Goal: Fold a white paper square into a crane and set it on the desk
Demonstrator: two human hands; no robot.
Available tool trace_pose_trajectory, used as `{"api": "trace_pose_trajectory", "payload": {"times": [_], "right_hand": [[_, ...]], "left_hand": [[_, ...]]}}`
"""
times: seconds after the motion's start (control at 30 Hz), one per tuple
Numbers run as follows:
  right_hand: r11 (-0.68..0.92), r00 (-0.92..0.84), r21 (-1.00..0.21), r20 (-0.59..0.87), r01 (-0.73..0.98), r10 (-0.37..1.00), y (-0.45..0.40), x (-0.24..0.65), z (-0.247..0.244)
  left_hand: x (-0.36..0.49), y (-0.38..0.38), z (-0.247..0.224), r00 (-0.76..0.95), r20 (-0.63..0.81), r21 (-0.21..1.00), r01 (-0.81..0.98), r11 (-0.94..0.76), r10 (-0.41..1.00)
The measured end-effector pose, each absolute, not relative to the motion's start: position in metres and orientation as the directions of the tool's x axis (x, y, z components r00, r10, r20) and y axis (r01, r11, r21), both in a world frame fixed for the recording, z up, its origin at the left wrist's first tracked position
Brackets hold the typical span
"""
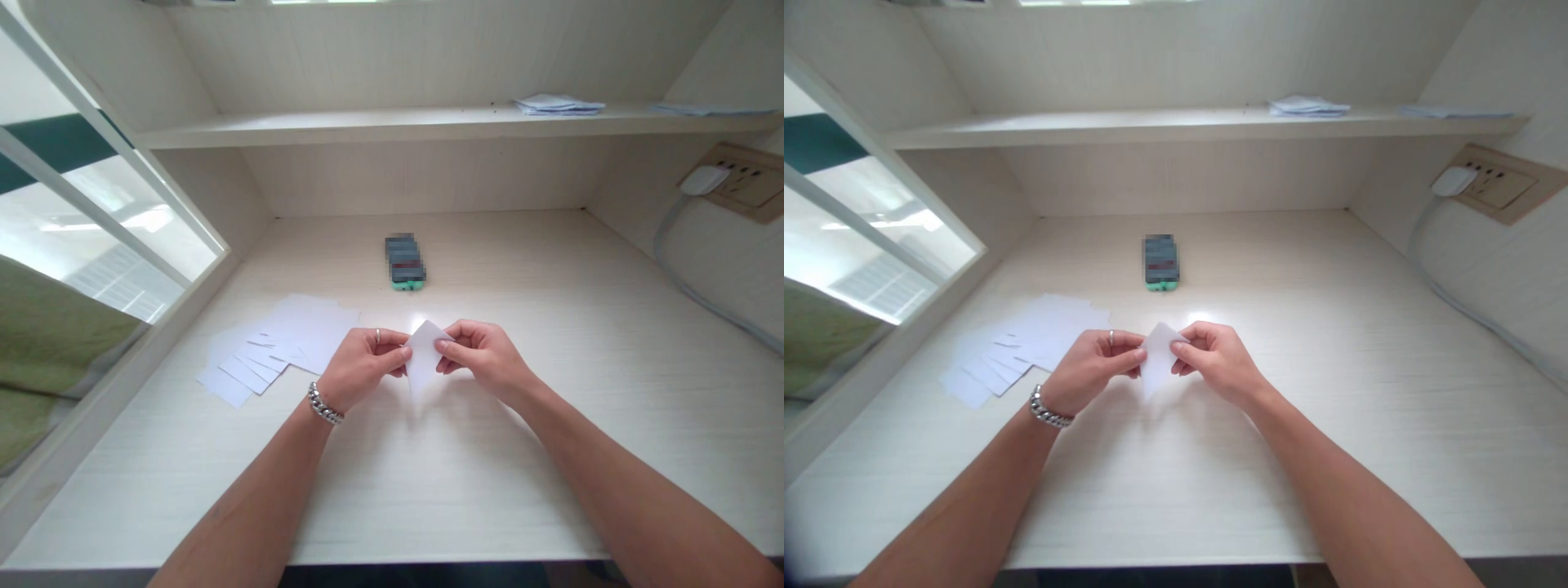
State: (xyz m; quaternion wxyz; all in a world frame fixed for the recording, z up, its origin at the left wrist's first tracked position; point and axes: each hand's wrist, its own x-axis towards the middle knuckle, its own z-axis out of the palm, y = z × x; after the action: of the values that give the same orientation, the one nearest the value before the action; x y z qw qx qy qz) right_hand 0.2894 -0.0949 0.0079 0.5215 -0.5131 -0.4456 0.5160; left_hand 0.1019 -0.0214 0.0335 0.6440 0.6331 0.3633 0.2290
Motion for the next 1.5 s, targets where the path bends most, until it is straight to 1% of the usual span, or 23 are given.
{"api": "trace_pose_trajectory", "payload": {"times": [0.07,0.2,0.37,0.43,0.53,0.63,0.7,0.77,0.97,1.13,1.37,1.5], "right_hand": [[-0.077,0.065,-0.993,-0.083,-0.09,0.994,-0.095,0.29,0.008],[-0.07,0.04,-0.988,-0.076,-0.136,0.996,-0.096,0.291,0.008],[-0.057,0.033,-0.985,-0.063,-0.161,0.997,-0.097,0.29,0.007],[-0.066,-0.013,-0.986,-0.065,-0.15,0.998,-0.098,0.291,0.009],[-0.085,-0.092,-0.986,-0.073,-0.142,0.993,-0.099,0.291,0.013],[-0.082,-0.024,-0.993,-0.081,-0.079,0.996,-0.098,0.287,0.011],[-0.068,0.004,-0.997,-0.068,-0.047,0.998,-0.096,0.284,0.007],[-0.066,-0.004,-0.996,-0.066,-0.056,0.998,-0.095,0.282,0.004],[-0.073,-0.012,-0.995,-0.072,-0.071,0.997,-0.096,0.284,0.005],[-0.054,0.006,-0.997,-0.054,-0.06,0.999,-0.097,0.284,0.005],[-0.073,0.016,-0.995,-0.074,-0.067,0.997,-0.096,0.282,0.001],[-0.093,0.012,-0.994,-0.093,-0.062,0.996,-0.096,0.281,0.003]], "left_hand": [[0.101,-0.021,0.034,0.639,-0.18,0.982,0.164,0.096,0.748],[0.101,-0.021,0.033,0.622,-0.183,0.98,0.179,0.09,0.762],[0.102,-0.021,0.029,0.556,-0.136,0.991,0.07,0.116,0.82],[0.103,-0.022,0.029,0.541,-0.103,0.994,0.074,0.074,0.835],[0.105,-0.023,0.03,0.513,-0.048,0.988,0.15,-0.035,0.857],[0.106,-0.025,0.029,0.53,0.017,0.962,0.222,-0.158,0.848],[0.106,-0.026,0.028,0.559,0.037,0.948,0.242,-0.205,0.828],[0.106,-0.027,0.027,0.568,0.033,0.955,0.225,-0.194,0.822],[0.106,-0.028,0.033,0.556,-0.038,0.992,0.12,-0.035,0.83],[0.108,-0.03,0.035,0.557,-0.059,0.998,0.057,0.033,0.828],[0.108,-0.029,0.027,0.526,-0.055,0.991,0.131,-0.017,0.849],[0.109,-0.029,0.028,0.535,-0.052,0.989,0.143,-0.029,0.843]]}}
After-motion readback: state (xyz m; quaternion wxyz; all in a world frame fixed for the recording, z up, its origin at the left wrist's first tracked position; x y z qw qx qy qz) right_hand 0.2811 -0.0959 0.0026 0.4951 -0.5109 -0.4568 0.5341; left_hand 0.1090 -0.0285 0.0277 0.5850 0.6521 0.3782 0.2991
